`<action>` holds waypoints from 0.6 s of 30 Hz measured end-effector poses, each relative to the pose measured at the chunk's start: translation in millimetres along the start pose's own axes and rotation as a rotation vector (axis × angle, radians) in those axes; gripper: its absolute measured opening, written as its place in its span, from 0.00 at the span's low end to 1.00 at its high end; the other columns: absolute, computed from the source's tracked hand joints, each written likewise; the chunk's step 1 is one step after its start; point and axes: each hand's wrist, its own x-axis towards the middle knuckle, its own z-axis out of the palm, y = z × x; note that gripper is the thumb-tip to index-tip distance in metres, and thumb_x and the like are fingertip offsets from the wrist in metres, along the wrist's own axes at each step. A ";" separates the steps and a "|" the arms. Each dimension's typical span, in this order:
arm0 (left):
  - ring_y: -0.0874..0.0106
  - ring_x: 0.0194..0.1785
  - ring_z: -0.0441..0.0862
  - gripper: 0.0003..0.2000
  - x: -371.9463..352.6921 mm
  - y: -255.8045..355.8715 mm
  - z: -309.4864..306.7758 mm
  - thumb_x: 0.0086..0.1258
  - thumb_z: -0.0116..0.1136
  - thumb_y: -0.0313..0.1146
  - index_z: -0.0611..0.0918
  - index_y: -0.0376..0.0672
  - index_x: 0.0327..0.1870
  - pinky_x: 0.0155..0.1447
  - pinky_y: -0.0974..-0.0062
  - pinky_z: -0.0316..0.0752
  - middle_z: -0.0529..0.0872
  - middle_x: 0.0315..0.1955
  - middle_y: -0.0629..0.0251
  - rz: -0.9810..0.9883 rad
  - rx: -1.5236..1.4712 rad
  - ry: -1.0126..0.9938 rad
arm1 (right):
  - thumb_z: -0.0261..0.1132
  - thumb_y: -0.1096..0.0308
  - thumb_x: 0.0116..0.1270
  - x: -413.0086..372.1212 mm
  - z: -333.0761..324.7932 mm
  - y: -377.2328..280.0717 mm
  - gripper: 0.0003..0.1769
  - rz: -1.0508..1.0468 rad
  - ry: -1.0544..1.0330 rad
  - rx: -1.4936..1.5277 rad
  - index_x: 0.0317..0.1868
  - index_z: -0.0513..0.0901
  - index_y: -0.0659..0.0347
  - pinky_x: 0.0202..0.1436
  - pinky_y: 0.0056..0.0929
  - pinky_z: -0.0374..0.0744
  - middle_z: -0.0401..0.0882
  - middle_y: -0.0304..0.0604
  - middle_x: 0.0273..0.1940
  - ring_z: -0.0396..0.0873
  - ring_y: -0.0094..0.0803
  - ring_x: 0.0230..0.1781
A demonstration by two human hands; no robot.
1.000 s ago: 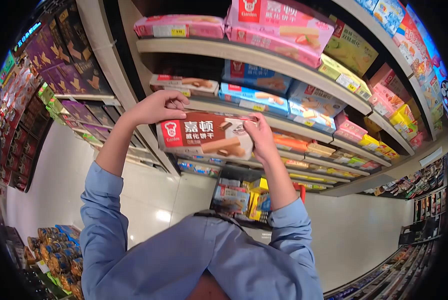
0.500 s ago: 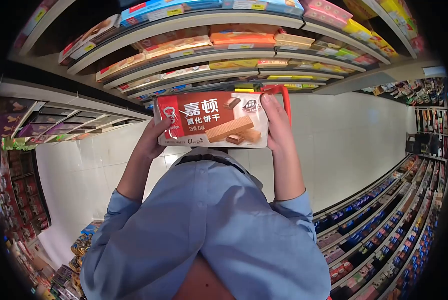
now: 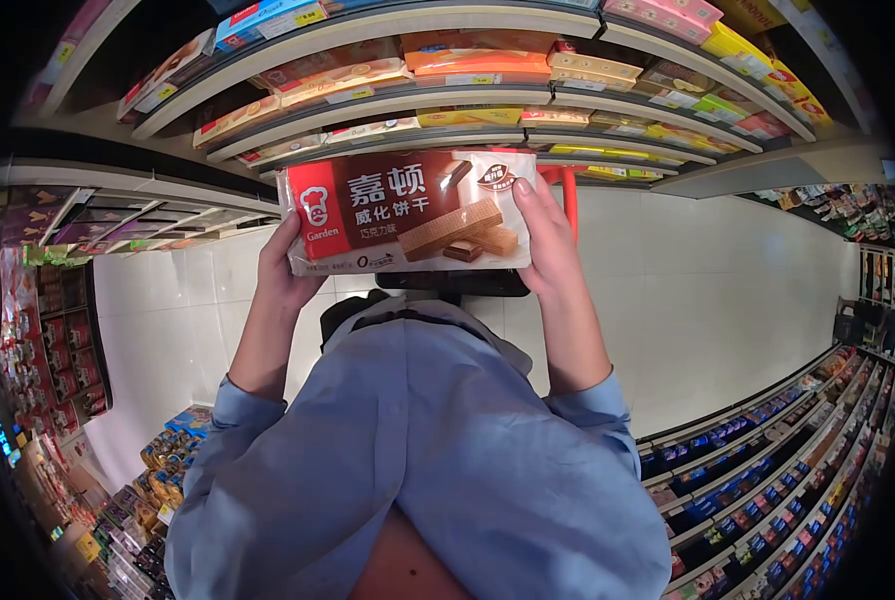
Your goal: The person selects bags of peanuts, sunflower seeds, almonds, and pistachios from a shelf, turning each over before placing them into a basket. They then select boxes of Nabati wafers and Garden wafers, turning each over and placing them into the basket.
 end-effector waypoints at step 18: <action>0.80 0.49 0.81 0.19 -2.6 41.2 56.4 0.72 0.58 0.25 0.73 0.39 0.63 0.52 0.78 0.78 0.85 0.49 0.67 0.442 0.670 -0.087 | 0.68 0.63 0.71 -1.0 95.6 46.3 0.40 -0.345 -0.008 -0.649 0.77 0.58 0.64 0.73 0.39 0.66 0.62 0.50 0.75 0.62 0.36 0.74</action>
